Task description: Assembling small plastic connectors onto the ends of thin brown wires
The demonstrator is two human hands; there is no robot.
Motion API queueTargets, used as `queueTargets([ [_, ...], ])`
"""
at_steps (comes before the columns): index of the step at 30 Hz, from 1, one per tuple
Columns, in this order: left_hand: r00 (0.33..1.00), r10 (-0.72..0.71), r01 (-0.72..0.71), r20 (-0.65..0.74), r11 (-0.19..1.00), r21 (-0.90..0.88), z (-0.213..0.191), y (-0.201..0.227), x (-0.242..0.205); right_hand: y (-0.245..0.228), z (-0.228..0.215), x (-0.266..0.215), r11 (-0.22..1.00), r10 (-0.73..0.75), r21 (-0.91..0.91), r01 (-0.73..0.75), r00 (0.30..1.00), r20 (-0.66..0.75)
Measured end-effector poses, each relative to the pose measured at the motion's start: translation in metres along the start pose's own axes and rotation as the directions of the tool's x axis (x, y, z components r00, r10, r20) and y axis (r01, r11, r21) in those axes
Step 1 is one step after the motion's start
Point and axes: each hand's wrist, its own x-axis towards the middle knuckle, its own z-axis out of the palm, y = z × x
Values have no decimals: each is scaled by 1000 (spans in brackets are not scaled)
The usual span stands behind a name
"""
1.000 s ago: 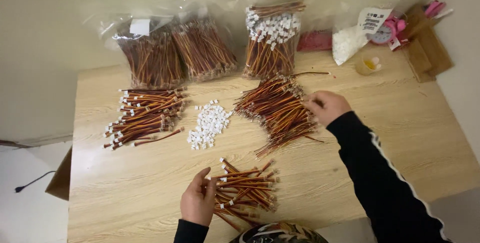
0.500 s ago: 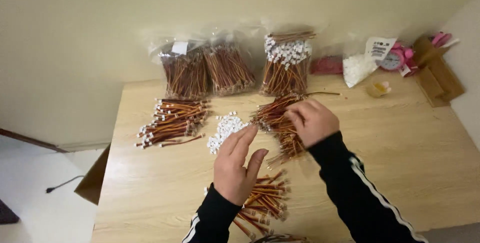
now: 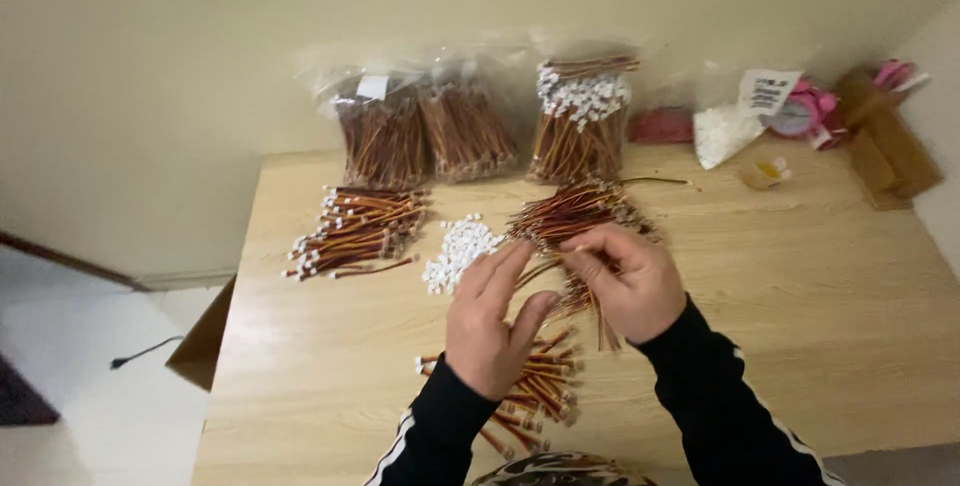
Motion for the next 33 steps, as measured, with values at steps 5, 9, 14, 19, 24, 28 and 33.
queueTargets([
  [5, 977, -155, 189, 145, 946, -265, -2, 1, -2, -14, 14, -8, 995, -64, 80, 52, 986, 155],
  [9, 926, -372, 357, 59, 817, -453, 4, -3, -9, -16, 19, -8, 975, -51, 217, 40, 998, 46],
  [14, 909, -405, 409, 102, 817, -405, -3, -11, -15, -15, 8, -1, 991, -84, 114, 76, 995, 62],
  [19, 842, -490, 535, 224, 714, -451, -21, -19, -26, -4, -23, 6, 994, 30, 106, -31, 999, 12],
  [24, 796, -542, 596, 271, 624, -505, -15, -35, -46, 26, -35, 4, 967, 199, 152, -203, 979, 36],
  [28, 765, -582, 641, 275, 650, -409, -19, -39, -44, 56, -21, 8, 956, 263, 114, -269, 962, 66],
  [33, 762, -592, 637, 261, 759, -137, -25, -50, -45, 26, 6, 7, 836, -277, -451, 312, 950, 144],
])
